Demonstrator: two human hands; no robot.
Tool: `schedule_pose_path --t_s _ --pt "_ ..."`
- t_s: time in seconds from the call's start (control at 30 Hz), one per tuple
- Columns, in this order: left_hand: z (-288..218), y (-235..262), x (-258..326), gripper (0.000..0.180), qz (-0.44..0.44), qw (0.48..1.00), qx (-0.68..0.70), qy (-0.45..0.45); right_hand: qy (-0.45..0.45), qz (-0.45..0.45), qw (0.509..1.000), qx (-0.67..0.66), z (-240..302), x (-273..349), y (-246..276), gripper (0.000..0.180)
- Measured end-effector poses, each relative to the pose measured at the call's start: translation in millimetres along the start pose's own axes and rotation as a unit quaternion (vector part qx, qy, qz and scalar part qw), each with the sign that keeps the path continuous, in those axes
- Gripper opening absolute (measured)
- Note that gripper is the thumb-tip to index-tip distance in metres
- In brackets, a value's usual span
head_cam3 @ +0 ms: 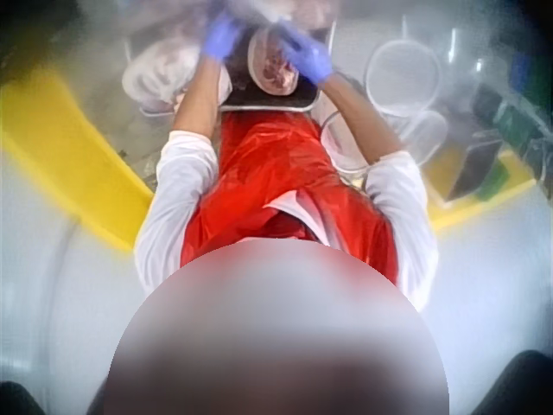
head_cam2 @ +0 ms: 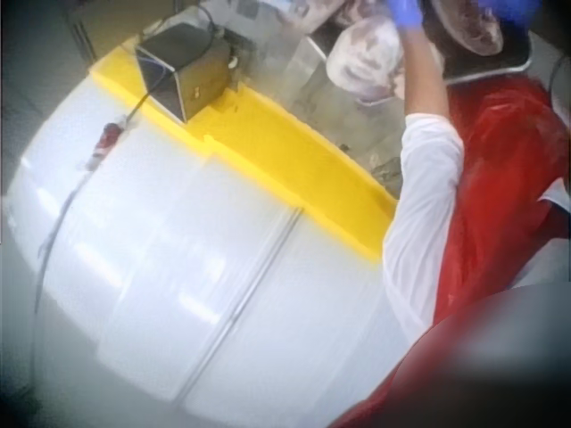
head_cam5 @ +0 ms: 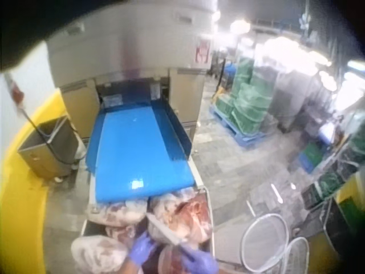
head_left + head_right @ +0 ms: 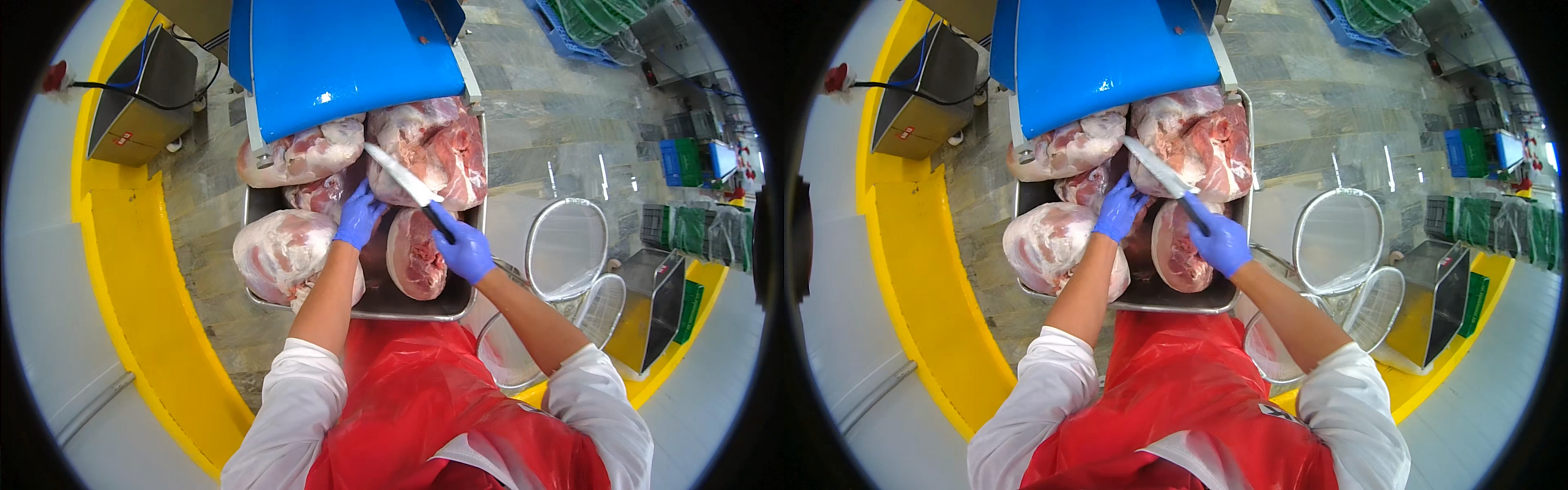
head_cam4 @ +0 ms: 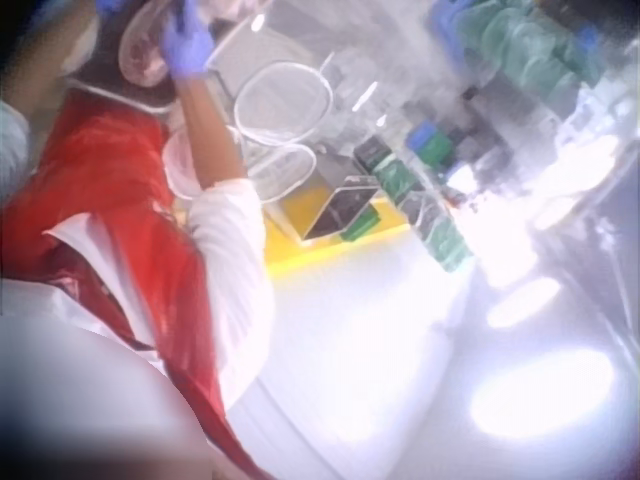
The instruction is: The person removes vacuum-sealed pork legs from a water bath, places them in a metal tray, and uses a knife to trim fat and connective tissue from the meat. The trimmed pieces are set aside in the tray.
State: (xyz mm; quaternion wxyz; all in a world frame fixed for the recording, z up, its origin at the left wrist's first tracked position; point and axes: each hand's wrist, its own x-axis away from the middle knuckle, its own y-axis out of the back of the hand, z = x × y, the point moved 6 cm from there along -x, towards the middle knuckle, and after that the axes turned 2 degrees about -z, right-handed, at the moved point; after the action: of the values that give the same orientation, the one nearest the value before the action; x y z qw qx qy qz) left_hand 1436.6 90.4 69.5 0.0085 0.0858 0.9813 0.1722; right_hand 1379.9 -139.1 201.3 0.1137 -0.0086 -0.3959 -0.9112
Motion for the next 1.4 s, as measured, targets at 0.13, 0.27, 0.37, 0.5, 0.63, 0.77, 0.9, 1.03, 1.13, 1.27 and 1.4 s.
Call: schedule_pose_path --t_s 0.13,0.27,0.37,0.5,0.63,0.77,0.9,1.03,1.13,1.27,1.4 --pt "32.8 -15.5 3.4 0.051 -0.082 0.785 0.553 0.265 0.014 -0.052 0.997 0.047 18.8 23.6 94.1 0.058" --pt "55.4 -24.7 -0.9 0.054 -0.103 0.787 0.533 0.292 0.005 0.098 0.927 0.362 58.2 -0.8 148.2 0.05" --pt "70.1 -30.7 0.4 0.054 -0.108 0.786 0.537 0.287 0.015 0.174 0.879 0.443 110.6 -44.0 160.2 0.039" --pt "59.0 -25.7 -3.7 0.059 -0.077 0.864 0.471 0.161 -0.002 0.279 0.812 0.513 164.9 -93.0 143.9 0.028" --pt "56.0 -27.9 4.1 0.068 -0.117 0.77 0.55 0.302 0.024 0.342 0.759 0.553 179.3 -130.7 116.2 0.025" --pt "42.2 -21.7 6.0 0.071 -0.127 0.762 0.547 0.322 0.031 0.339 0.785 0.518 153.3 -140.2 102.8 0.031" --pt "36.7 -20.5 5.9 0.065 -0.1 0.769 0.546 0.318 0.024 0.29 0.843 0.452 101.8 -99.3 122.9 0.043" --pt "37.4 -20.0 7.2 0.06 -0.107 0.78 0.528 0.318 0.03 0.228 0.896 0.38 43.5 -61.0 125.7 0.055" --pt "34.5 -18.5 6.9 0.057 -0.098 0.78 0.536 0.307 0.056 0.184 0.918 0.346 3.2 -45.8 122.2 0.058" --pt "29.9 -14.5 7.1 0.053 -0.082 0.725 0.61 0.308 0.091 0.147 0.934 0.313 -44.7 -28.4 114.3 0.057" --pt "3.0 -5.9 0.3 0.054 0.096 0.993 0.043 0.056 0.077 0.083 0.949 0.294 -75.6 -13.0 80.4 0.059"
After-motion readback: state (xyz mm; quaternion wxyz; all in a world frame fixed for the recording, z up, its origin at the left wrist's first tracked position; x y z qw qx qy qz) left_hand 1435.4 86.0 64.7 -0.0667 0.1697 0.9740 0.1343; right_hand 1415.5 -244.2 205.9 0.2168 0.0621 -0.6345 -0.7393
